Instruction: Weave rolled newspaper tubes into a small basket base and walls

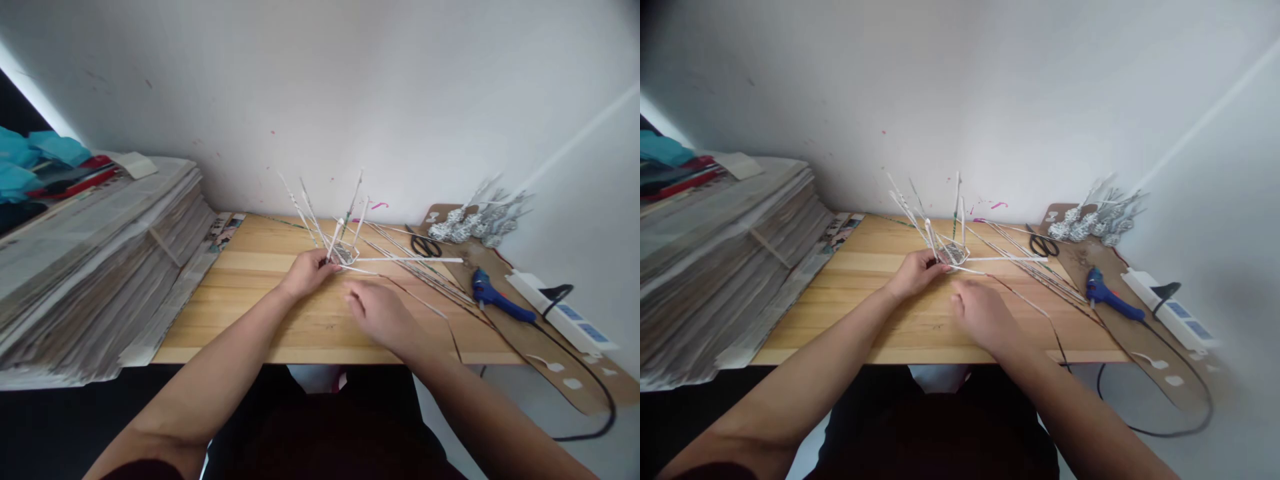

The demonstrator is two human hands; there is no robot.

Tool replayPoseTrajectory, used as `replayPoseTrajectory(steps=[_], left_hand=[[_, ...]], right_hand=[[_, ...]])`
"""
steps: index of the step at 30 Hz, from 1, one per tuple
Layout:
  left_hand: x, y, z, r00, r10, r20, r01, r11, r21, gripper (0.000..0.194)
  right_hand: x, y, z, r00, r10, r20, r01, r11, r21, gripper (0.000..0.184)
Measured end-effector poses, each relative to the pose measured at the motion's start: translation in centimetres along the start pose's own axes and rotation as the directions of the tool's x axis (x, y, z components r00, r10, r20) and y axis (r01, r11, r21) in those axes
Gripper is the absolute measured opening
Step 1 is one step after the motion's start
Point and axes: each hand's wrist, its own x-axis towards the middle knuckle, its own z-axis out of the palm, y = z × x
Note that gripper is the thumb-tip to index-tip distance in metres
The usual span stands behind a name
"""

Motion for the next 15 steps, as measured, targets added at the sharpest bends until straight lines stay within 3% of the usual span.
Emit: replayPoseTrajectory(steps=[3, 6, 8, 10, 15], left_hand=[[0.0, 0.4, -0.3, 0.997, 0.062, -0.048, -0.063, 0.998, -0.024, 0.016], [0.0, 0.6, -0.6, 0.993, 0.103, -0.049, -0.104, 0.994, -0.015, 0.012], [-0.1, 0.7, -0.7, 0.991, 0.128, -0.027, -0.127, 0.992, 0.026, 0.009], [-0.1, 0.7, -0.7, 0.987, 0.162, 0.001, -0.161, 0.984, 0.072, 0.011], [-0.1, 0.6, -0.7, 0.97, 0.232, 0.074, -0.241, 0.96, 0.144, 0.013]], right_hand=[[1.5, 2.5, 1.5, 0.969, -0.014, -0.247, 0.035, 0.996, 0.079, 0.039], [2.6, 3.8, 2.5, 0.931, -0.069, -0.359, 0.146, 0.97, 0.193, 0.037], [3.2, 4.0, 3.0, 0.92, -0.003, -0.393, 0.137, 0.94, 0.313, 0.034], [3.9, 4.1, 3.4, 0.928, 0.11, -0.355, 0.067, 0.889, 0.453, 0.03], [5.8, 4.0, 3.4, 0.965, 0.259, -0.042, -0.168, 0.731, 0.662, 0.038]])
